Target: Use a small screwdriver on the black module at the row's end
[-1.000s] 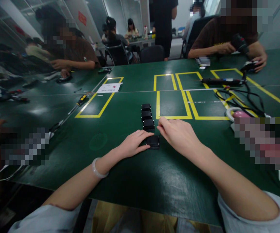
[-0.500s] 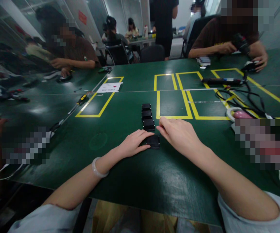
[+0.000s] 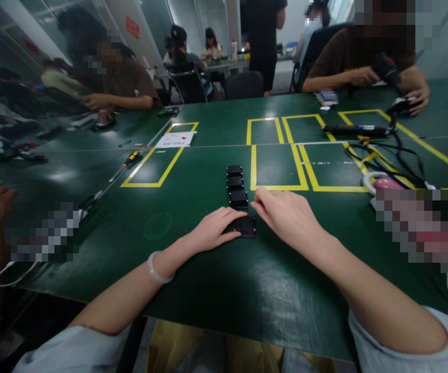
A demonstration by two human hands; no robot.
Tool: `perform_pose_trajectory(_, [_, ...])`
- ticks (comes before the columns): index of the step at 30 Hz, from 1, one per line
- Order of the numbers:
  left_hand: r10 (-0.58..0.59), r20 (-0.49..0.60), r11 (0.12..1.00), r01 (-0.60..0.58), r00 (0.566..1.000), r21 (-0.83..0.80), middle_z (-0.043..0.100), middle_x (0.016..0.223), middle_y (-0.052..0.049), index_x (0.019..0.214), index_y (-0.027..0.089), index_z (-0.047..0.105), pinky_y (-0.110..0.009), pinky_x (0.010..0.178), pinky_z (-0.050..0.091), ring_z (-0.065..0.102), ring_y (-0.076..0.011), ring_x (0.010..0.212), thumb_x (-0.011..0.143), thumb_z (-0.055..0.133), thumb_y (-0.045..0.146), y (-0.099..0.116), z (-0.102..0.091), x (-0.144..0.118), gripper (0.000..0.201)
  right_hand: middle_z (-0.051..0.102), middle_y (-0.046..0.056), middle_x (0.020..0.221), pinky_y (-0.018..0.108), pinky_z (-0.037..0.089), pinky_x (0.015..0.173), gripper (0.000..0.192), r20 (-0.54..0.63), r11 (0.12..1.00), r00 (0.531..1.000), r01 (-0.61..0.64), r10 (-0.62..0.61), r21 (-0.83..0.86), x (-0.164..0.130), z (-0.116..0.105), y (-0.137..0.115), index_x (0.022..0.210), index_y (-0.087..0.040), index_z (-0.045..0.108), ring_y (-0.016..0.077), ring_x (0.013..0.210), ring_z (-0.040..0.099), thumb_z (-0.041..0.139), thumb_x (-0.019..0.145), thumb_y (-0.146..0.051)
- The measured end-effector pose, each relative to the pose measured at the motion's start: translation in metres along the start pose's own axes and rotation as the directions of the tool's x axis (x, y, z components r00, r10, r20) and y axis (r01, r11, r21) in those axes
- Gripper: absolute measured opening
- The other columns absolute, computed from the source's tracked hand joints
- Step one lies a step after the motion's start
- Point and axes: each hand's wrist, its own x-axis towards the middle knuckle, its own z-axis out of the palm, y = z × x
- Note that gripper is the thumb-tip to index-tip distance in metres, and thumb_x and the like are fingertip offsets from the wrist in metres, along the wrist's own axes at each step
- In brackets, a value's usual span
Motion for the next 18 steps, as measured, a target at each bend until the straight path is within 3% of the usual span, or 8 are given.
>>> perform_pose_trajectory(7, [-0.007,0.003,1.0,0.007,1.0,-0.015,0.056,0.122,-0.008,0.135,0.023,0.042,-0.038,0.094,0.046,0.054,-0.0231,0.108,0.095,0.052,0.039,0.0002,-0.0002,-0.0001,0.043,0.067,0.004,0.08,0.028,0.036,0.055,0.017,-0.026,0.999,0.999,-0.027,0.028,0.031,-0.0006,0.0012,-0.0008,0.103,-0.019,0.049,0.0173,0.063,0.06,0.039,0.093,-0.028])
perform_pose_trajectory(18, [-0.01,0.02,1.0,0.011,1.0,-0.024,0.056,0.12,-0.007,0.134,0.025,0.042,-0.038,0.092,0.047,0.054,-0.0232,0.107,0.095,0.052,0.04,-0.0025,0.0003,0.0014,0.043,0.067,0.004,0.078,0.027,0.031,0.052,0.021,0.03,0.999,0.998,-0.046,0.046,-0.007,0.0019,-0.0007,0.0013,0.094,-0.02,0.052,0.0192,0.065,0.06,0.039,0.097,-0.037])
